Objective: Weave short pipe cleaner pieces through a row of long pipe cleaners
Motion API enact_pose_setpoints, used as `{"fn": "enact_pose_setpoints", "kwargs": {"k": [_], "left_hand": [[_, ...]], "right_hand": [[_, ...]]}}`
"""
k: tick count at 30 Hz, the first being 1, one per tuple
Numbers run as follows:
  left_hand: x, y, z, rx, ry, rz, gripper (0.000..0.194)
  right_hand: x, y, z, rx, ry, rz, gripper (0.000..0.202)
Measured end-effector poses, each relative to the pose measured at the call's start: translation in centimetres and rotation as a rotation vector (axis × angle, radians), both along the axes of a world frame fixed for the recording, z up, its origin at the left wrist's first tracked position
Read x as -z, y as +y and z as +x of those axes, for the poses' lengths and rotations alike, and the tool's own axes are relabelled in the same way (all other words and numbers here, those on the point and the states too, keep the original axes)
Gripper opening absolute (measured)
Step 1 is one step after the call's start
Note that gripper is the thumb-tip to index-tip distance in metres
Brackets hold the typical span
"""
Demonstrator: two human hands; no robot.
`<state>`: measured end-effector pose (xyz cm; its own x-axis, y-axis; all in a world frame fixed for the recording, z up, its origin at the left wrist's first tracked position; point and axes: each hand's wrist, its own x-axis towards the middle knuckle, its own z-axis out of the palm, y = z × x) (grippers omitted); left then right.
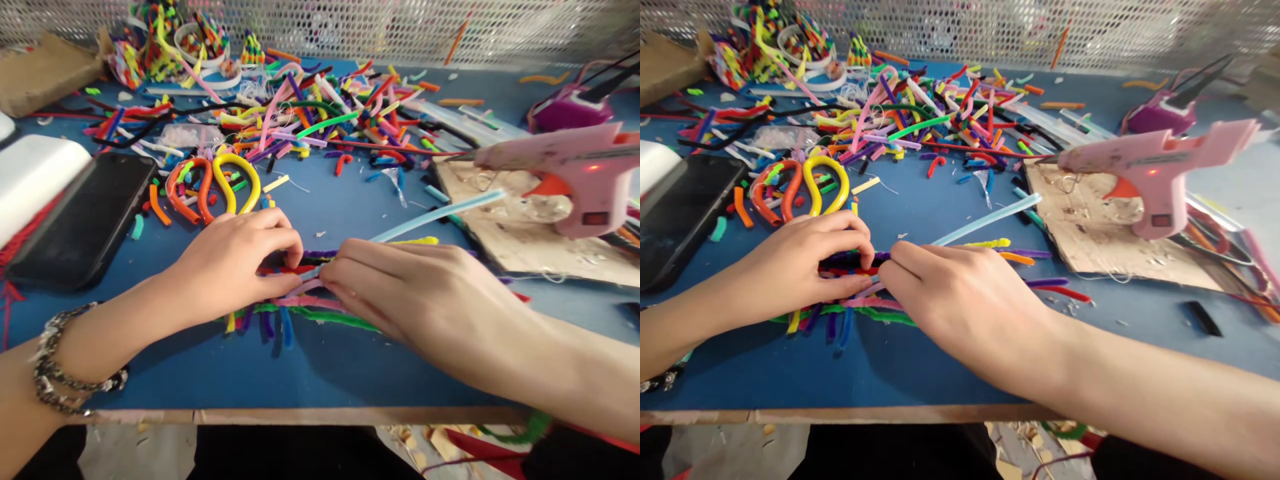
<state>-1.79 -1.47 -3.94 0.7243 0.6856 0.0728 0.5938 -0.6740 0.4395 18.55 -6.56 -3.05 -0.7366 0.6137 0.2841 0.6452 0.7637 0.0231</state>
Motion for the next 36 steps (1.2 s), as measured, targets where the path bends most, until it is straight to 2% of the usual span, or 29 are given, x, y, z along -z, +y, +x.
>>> {"fn": "enact_pose_setpoints", "kwargs": {"k": [3,9,14,21,24,30,36], "left_hand": [[-0.1,0.1,-0.1,0.008,0.001,-0.006,0.011],[-0.4,0.2,-0.5,0.073,0.005,-0.027,0.018],[-0.3,0.1,-0.4,0.069,0.009,0.01,0.017],[-0.1,0.0,-0.4,0.062,0.005,0.016,0.015],[-0.1,0.0,-0.4,0.063,-0.011,0.022,0.016],[-0.1,0.1,-0.4,0.062,-0.002,0.022,0.017],[0.0,0.2,-0.4,0.065,-0.007,0.026,0.017]], "right_hand": [[0.2,0.3,0.1,-0.015,-0.041,-0.057,0.033],[0.5,0.3,0.0,-0.062,-0.034,0.07,0.033],[1.1,0.4,0.0,-0.109,0.093,0.137,0.036],[0.6,0.4,0.2,-0.166,0.157,-0.098,0.027],[0.5,0.1,0.3,-0.175,0.129,-0.064,0.029],[-0.3,-0.5,0.0,-0.247,0.05,-0.047,0.047],[0.3,-0.4,0.4,-0.218,0.145,-0.069,0.032]]}}
